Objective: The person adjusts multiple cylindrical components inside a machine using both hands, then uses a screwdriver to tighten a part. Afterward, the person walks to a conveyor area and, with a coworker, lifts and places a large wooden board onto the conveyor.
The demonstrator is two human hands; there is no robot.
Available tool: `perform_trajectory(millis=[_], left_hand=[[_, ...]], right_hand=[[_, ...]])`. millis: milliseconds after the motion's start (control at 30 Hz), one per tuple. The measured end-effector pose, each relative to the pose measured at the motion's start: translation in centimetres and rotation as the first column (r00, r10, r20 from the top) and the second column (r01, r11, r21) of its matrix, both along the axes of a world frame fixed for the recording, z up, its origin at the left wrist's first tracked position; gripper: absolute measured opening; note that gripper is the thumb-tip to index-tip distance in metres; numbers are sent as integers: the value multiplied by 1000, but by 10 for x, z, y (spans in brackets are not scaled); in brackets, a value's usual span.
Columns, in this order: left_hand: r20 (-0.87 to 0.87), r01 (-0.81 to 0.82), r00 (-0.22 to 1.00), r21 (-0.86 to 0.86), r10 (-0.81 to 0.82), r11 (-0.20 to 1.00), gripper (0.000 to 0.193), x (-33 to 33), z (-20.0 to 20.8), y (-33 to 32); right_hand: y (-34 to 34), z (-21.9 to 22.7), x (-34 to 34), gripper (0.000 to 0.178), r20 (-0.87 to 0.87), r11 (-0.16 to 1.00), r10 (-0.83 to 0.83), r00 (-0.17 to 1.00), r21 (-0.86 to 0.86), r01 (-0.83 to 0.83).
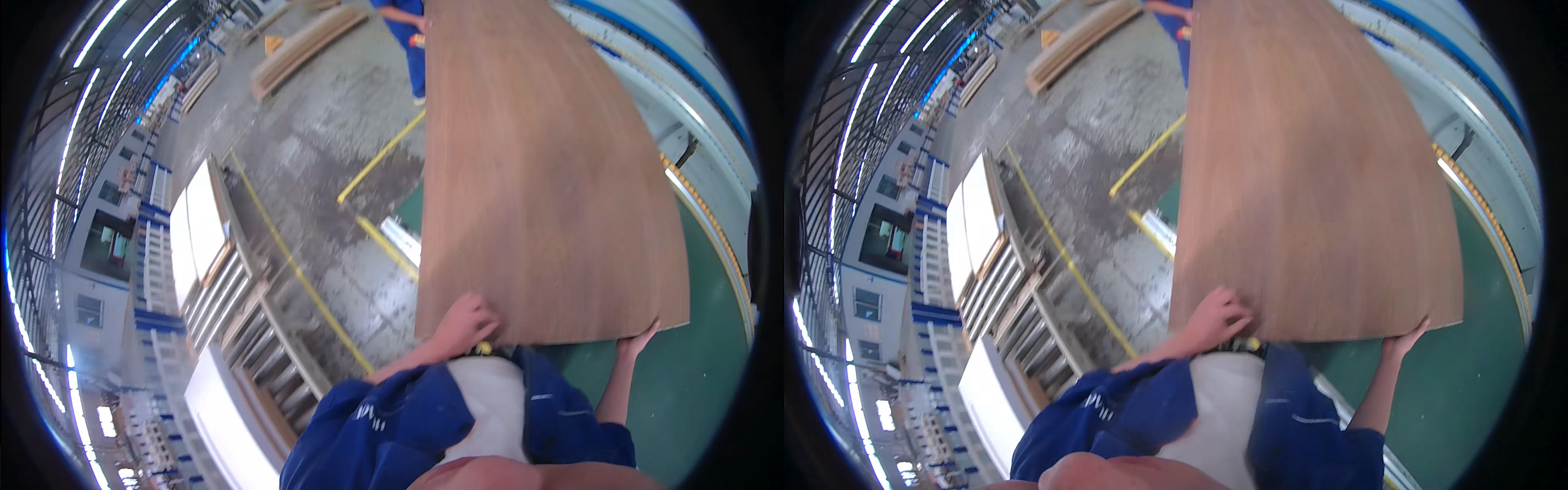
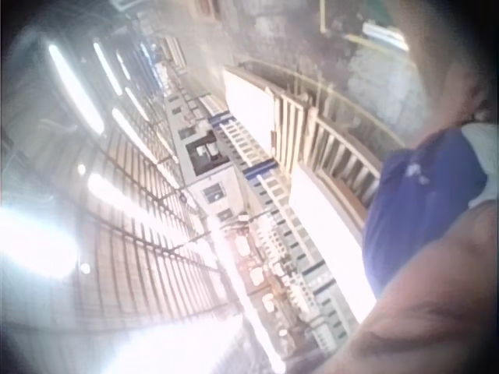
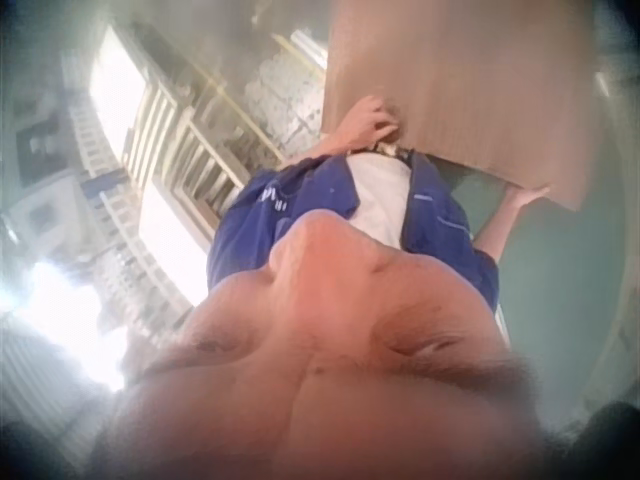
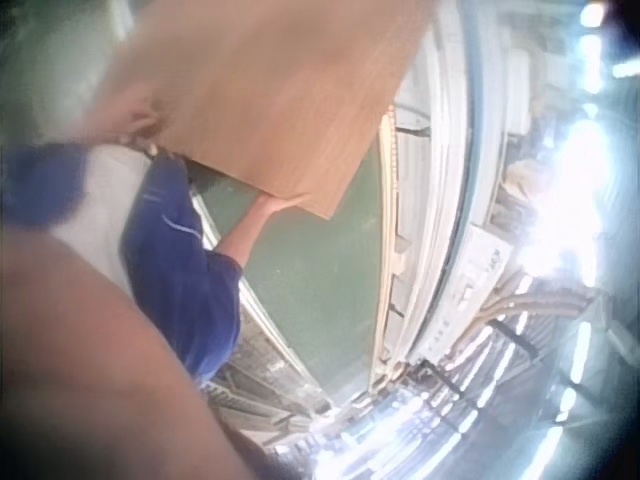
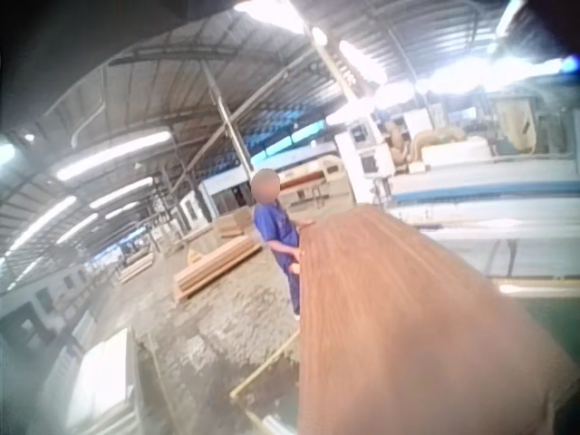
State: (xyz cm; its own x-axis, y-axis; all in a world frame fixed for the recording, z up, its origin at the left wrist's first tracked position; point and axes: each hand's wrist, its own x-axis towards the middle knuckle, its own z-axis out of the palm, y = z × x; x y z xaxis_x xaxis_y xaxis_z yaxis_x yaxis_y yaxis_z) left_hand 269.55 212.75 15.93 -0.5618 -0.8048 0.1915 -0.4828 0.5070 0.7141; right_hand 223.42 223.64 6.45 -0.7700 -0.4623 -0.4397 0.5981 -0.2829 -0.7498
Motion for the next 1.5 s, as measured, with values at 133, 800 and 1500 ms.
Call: perform_trajectory(millis=[133,800,1500], left_hand=[[33,-202,979,-38,203,979,12,42,-12,8],[150,-430,899,135,411,892,12,63,-27,19],[127,-605,789,-9,601,796,35,88,-31,26]], right_hand=[[-2,-3,1,83,51,997,-20,998,-76,23],[-1,-18,-1,90,19,996,-31,999,-83,32],[9,-25,-10,90,5,993,44,999,-108,-43]])
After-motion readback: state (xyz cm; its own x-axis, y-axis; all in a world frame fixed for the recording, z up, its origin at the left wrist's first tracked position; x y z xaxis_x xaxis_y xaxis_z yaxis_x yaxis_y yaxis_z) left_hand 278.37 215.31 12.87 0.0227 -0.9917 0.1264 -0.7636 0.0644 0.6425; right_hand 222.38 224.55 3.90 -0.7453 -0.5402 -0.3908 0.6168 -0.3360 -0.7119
